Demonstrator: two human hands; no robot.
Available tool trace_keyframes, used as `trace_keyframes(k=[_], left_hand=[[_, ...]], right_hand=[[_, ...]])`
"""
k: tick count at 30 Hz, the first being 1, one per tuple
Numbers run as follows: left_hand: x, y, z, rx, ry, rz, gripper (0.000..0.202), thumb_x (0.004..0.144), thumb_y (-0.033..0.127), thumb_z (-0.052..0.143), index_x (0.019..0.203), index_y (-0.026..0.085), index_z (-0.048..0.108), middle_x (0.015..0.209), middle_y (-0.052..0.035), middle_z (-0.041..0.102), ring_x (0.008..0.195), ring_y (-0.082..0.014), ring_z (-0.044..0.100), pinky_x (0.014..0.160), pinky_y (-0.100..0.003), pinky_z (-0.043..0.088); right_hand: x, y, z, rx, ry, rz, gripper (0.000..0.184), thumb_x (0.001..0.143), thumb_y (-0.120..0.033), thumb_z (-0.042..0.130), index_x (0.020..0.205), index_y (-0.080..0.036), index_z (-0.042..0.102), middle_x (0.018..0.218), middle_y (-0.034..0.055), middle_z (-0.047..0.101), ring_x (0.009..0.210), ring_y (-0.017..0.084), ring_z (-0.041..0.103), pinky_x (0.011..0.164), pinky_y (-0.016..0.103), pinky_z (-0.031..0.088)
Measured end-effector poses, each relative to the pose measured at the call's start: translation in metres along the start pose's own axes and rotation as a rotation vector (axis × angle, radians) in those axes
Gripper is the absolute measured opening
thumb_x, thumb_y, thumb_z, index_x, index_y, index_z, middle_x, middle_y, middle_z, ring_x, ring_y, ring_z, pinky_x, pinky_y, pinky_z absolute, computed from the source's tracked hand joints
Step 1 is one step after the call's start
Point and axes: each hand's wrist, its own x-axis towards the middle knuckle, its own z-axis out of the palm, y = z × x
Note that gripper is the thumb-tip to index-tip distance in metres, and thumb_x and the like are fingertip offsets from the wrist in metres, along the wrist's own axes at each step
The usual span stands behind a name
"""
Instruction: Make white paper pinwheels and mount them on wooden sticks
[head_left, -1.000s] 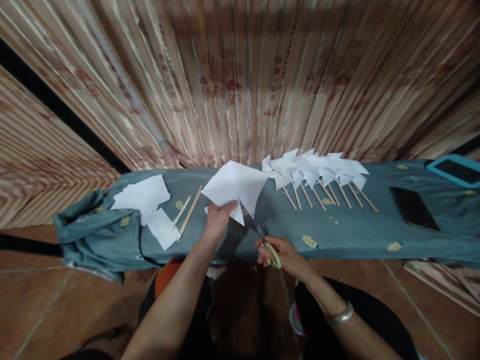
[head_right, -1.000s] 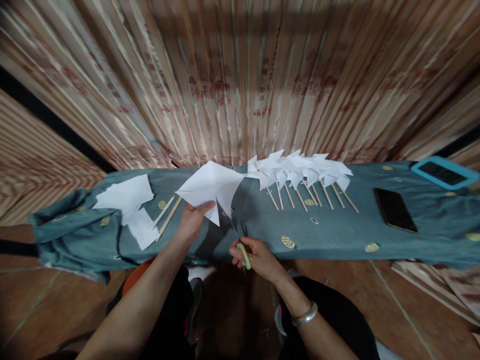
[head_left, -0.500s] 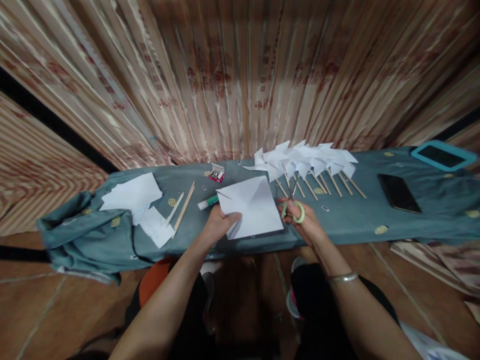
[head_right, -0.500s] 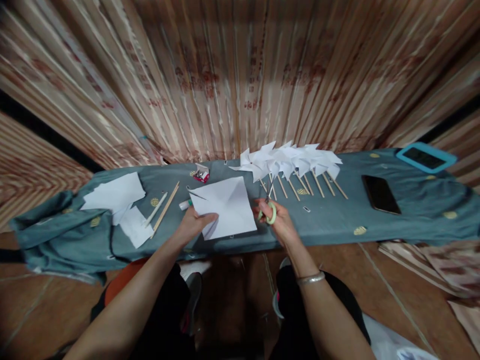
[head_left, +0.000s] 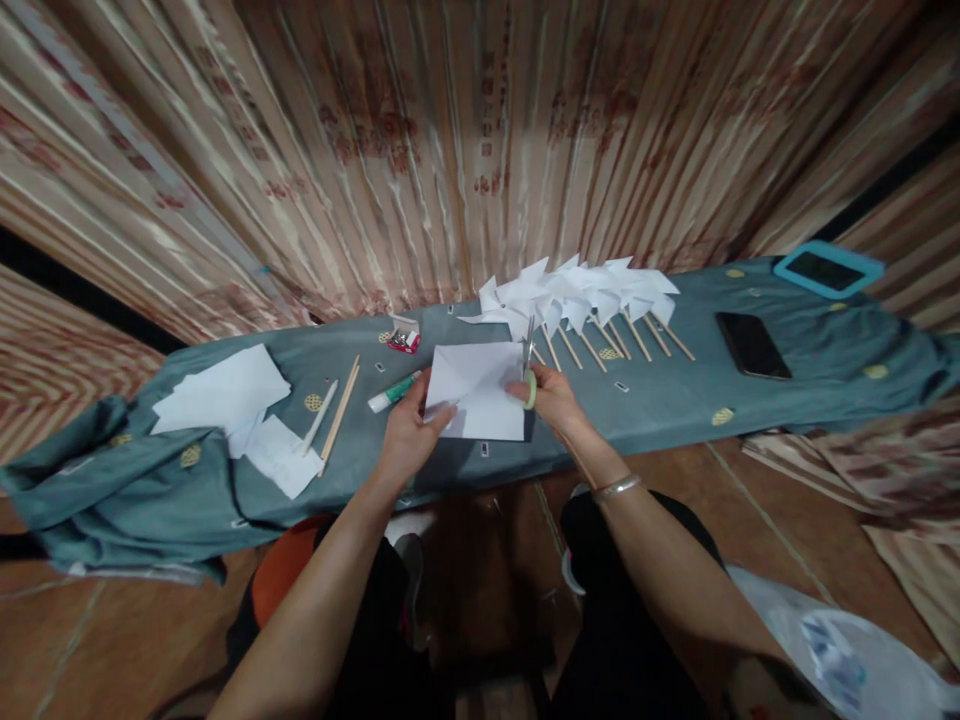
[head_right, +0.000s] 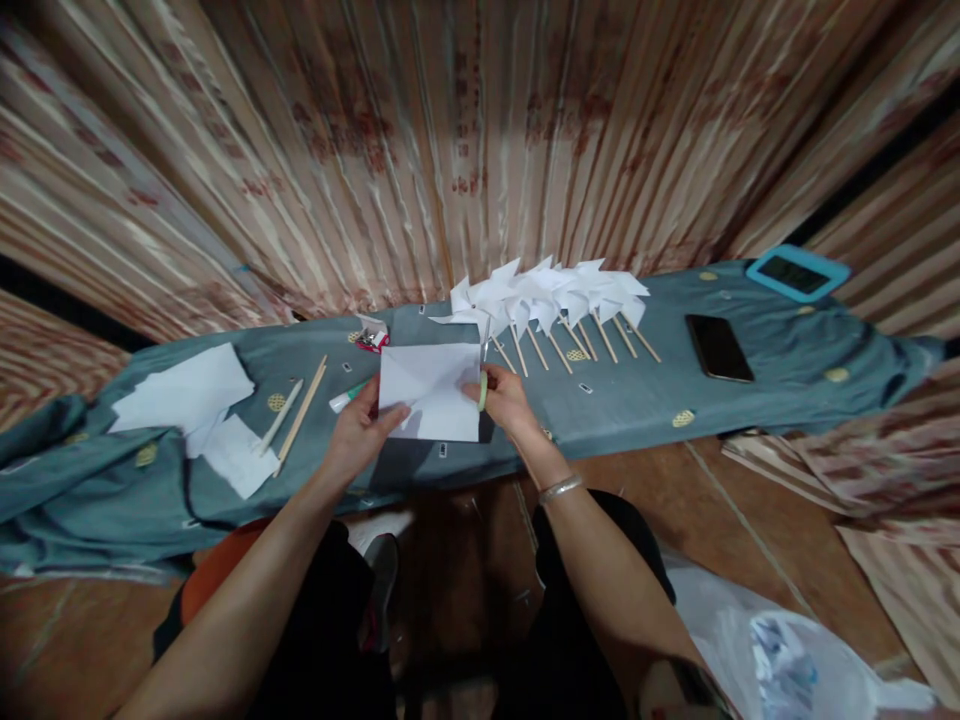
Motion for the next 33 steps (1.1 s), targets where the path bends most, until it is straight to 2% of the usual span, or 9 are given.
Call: trace_keyframes(k=[4,8,10,12,14,16,20,27,33], left_hand=[[-0.003,0.008,0.004,-0.027,0.195,0.093,0.060,0.055,0.015,0.083,0.112,0.022,0.066,0.123,-0.0088,0.065,0.121,-0.0245,0.055,0.107,-0.035,0.037],[-0.008,0.005,0.008,-0.137,0.293,-0.029,0.072,0.053,0.016,0.086,0.120,0.023,0.059,0.133,-0.0103,0.059,0.130,-0.0247,0.048,0.109,-0.038,0.034],[-0.011,0.002,0.012,-0.287,0.269,-0.143,0.066,0.054,0.018,0.085,0.115,0.022,0.061,0.130,-0.0108,0.060,0.127,-0.0250,0.051,0.106,-0.039,0.038],[-0.014,0.002,0.016,-0.419,0.150,-0.214,0.056,0.055,0.023,0.086,0.107,0.020,0.064,0.125,-0.0106,0.064,0.123,-0.0251,0.055,0.104,-0.039,0.041],[-0.016,0.003,0.021,-0.516,0.040,-0.247,0.048,0.057,0.029,0.085,0.100,0.019,0.066,0.118,-0.0095,0.067,0.117,-0.0255,0.059,0.102,-0.040,0.044],[-0.017,0.007,0.024,-0.600,0.003,-0.286,0.042,0.060,0.032,0.084,0.096,0.018,0.067,0.112,-0.0089,0.070,0.111,-0.0261,0.063,0.097,-0.041,0.048],[-0.012,0.012,0.026,-0.708,0.114,-0.336,0.035,0.069,0.026,0.079,0.101,0.018,0.065,0.109,-0.0080,0.072,0.104,-0.0240,0.066,0.091,-0.039,0.054],[-0.001,0.013,0.016,-0.711,0.265,-0.331,0.028,0.078,0.021,0.071,0.105,0.016,0.065,0.116,-0.0095,0.070,0.099,-0.0213,0.068,0.082,-0.031,0.057],[0.003,0.020,0.000,-0.646,0.298,-0.299,0.019,0.082,0.023,0.067,0.101,0.021,0.067,0.121,-0.0060,0.068,0.105,-0.0221,0.067,0.080,-0.032,0.059]], right_hand=[[0.011,0.002,0.008,0.151,0.164,-0.036,0.033,0.043,-0.033,0.085,0.065,-0.019,0.064,0.060,-0.0041,0.065,0.057,0.012,0.056,0.059,0.027,0.046],[0.015,0.000,0.012,0.260,0.220,-0.037,0.030,0.046,-0.031,0.083,0.067,-0.020,0.064,0.063,-0.0031,0.066,0.058,0.013,0.056,0.058,0.028,0.048],[0.014,-0.001,0.015,0.295,0.216,-0.027,0.030,0.047,-0.030,0.082,0.070,-0.021,0.065,0.066,-0.0017,0.067,0.061,0.014,0.058,0.060,0.030,0.049],[0.011,-0.001,0.021,0.310,0.198,-0.011,0.031,0.046,-0.029,0.082,0.070,-0.021,0.064,0.067,-0.0012,0.068,0.064,0.016,0.060,0.061,0.031,0.051],[0.006,0.000,0.027,0.310,0.169,0.000,0.033,0.046,-0.031,0.084,0.071,-0.022,0.063,0.066,-0.0012,0.068,0.067,0.018,0.062,0.064,0.032,0.051],[0.001,0.002,0.034,0.291,0.129,0.002,0.035,0.048,-0.034,0.084,0.073,-0.021,0.063,0.066,-0.0009,0.068,0.071,0.019,0.064,0.067,0.033,0.052],[-0.009,0.007,0.040,0.246,0.064,0.010,0.040,0.051,-0.042,0.083,0.078,-0.021,0.064,0.070,0.0002,0.069,0.075,0.020,0.065,0.069,0.033,0.051],[-0.034,0.001,0.030,0.064,-0.097,0.076,0.045,0.059,-0.060,0.078,0.070,-0.019,0.061,0.063,0.0002,0.064,0.055,0.012,0.053,0.049,0.024,0.039],[-0.060,0.000,0.015,-0.059,-0.360,0.182,0.056,0.064,-0.067,0.072,0.092,-0.019,0.066,0.074,0.0044,0.071,0.062,0.014,0.061,0.052,0.024,0.042]])
